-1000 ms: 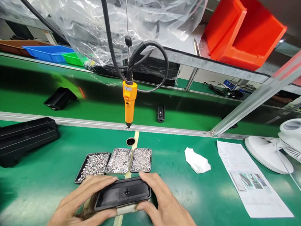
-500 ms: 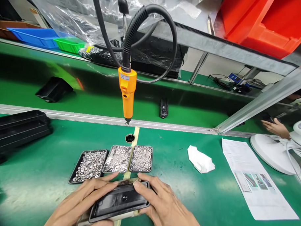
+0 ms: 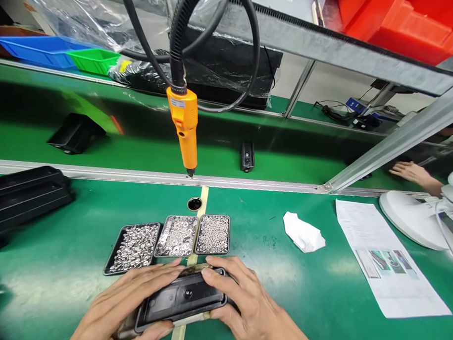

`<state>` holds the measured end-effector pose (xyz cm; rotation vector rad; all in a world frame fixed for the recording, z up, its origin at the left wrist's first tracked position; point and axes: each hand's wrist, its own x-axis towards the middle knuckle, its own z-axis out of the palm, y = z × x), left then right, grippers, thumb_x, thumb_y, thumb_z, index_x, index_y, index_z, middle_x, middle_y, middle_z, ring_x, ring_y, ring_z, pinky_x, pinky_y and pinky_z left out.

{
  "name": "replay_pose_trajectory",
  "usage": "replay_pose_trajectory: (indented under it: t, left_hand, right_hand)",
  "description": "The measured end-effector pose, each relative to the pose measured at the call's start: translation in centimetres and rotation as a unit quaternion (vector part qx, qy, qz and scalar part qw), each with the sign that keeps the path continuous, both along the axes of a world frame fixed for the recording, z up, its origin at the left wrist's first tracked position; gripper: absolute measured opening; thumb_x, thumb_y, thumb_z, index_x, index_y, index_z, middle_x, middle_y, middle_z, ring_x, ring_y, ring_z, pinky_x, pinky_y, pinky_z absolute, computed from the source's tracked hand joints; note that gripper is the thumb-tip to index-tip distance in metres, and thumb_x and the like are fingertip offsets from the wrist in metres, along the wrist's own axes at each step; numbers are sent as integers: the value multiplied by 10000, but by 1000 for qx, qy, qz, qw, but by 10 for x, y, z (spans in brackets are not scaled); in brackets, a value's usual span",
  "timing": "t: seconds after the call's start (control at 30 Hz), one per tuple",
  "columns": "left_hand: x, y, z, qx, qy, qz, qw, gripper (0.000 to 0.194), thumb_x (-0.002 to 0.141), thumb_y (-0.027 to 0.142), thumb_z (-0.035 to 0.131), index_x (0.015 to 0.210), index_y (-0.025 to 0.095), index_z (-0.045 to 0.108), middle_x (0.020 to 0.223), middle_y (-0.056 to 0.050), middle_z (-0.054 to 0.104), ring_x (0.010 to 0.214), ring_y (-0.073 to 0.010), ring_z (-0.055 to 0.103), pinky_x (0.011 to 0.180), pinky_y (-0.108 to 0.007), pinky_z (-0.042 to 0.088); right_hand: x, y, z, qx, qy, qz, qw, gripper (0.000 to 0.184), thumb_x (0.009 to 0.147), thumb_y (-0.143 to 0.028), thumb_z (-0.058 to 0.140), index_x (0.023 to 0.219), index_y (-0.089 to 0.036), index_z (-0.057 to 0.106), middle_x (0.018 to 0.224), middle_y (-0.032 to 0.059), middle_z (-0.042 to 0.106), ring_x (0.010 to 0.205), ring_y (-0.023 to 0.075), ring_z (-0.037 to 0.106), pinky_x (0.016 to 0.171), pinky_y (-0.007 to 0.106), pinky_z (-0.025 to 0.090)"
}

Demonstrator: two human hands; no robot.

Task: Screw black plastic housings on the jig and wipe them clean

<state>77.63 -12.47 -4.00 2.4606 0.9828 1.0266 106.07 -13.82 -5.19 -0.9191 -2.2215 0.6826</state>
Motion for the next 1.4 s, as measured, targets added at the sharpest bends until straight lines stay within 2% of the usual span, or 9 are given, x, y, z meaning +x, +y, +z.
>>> replay_pose_trajectory:
  t: [0.23,0.37,0.43,0.57,0.73,0.83,0.97,1.2,1.4]
  left_hand:
    - [1,-2,-6,-15,-23,2,1000,569,921,338,733,1426,215,504,1290,-93,686,1225,-266,642,987,-397,588]
    - [-7,-4,1,-60,-1,13,998,668,860,403,803,1451,323,501,1345,-46,661,1188,-275,666,1023,-422,575]
    - [-15,1,8,-118,6,26,993,557,923,418,725,1439,361,524,1346,-19,661,1163,-268,677,983,-402,594]
    - [-27,34,18,-170,19,74,982,261,1065,319,450,1145,281,695,1108,-35,720,1014,-225,669,885,-346,565]
    - [-16,82,5,-135,105,100,980,173,1000,235,566,943,218,728,890,-46,623,882,-248,530,751,-365,438]
    - [-5,92,-3,-128,122,101,979,185,970,192,568,891,190,736,871,-69,583,885,-265,480,740,-376,388]
    - [3,92,-3,-130,111,91,981,327,1014,214,437,815,175,694,879,-87,580,888,-269,450,793,-408,369]
    - [-1,88,15,-220,-9,159,962,256,1024,274,434,869,181,614,826,-30,633,800,-208,551,740,-327,420]
    - [-4,48,46,-309,-73,105,942,250,1052,346,444,915,204,596,844,9,610,775,-169,545,682,-274,416]
  right_hand:
    - [3,-5,-11,-7,-30,-14,999,493,1105,-439,377,1564,-267,322,1536,157,427,1430,314,417,1124,542,446]
    - [3,6,-13,32,23,16,999,550,1082,-568,338,1538,-266,393,1465,162,513,1338,319,528,1056,491,519]
    - [3,12,-15,33,78,13,996,604,1057,-639,317,1514,-265,443,1383,154,594,1248,317,604,1008,453,556]
    - [7,15,-24,-66,166,-108,978,577,1072,-594,273,1515,-273,458,1317,132,652,1107,290,680,864,362,606]
    - [5,15,-28,-158,188,-179,953,433,1079,-499,374,1414,-327,587,1221,80,686,914,229,701,853,331,584]
    - [3,16,-22,-168,196,-182,949,407,1068,-506,422,1389,-341,610,1175,67,696,979,230,691,851,294,573]
    - [5,18,-22,-181,198,-184,946,400,1061,-507,448,1380,-336,619,1131,63,710,1058,233,679,876,266,565]
    - [8,21,-37,-212,195,-228,930,394,1016,-535,547,1333,-329,658,1282,54,671,1121,244,669,816,218,583]
    - [1,19,-24,-207,188,-181,943,366,1017,-483,578,1323,-294,647,1229,74,657,1113,230,663,838,225,574]
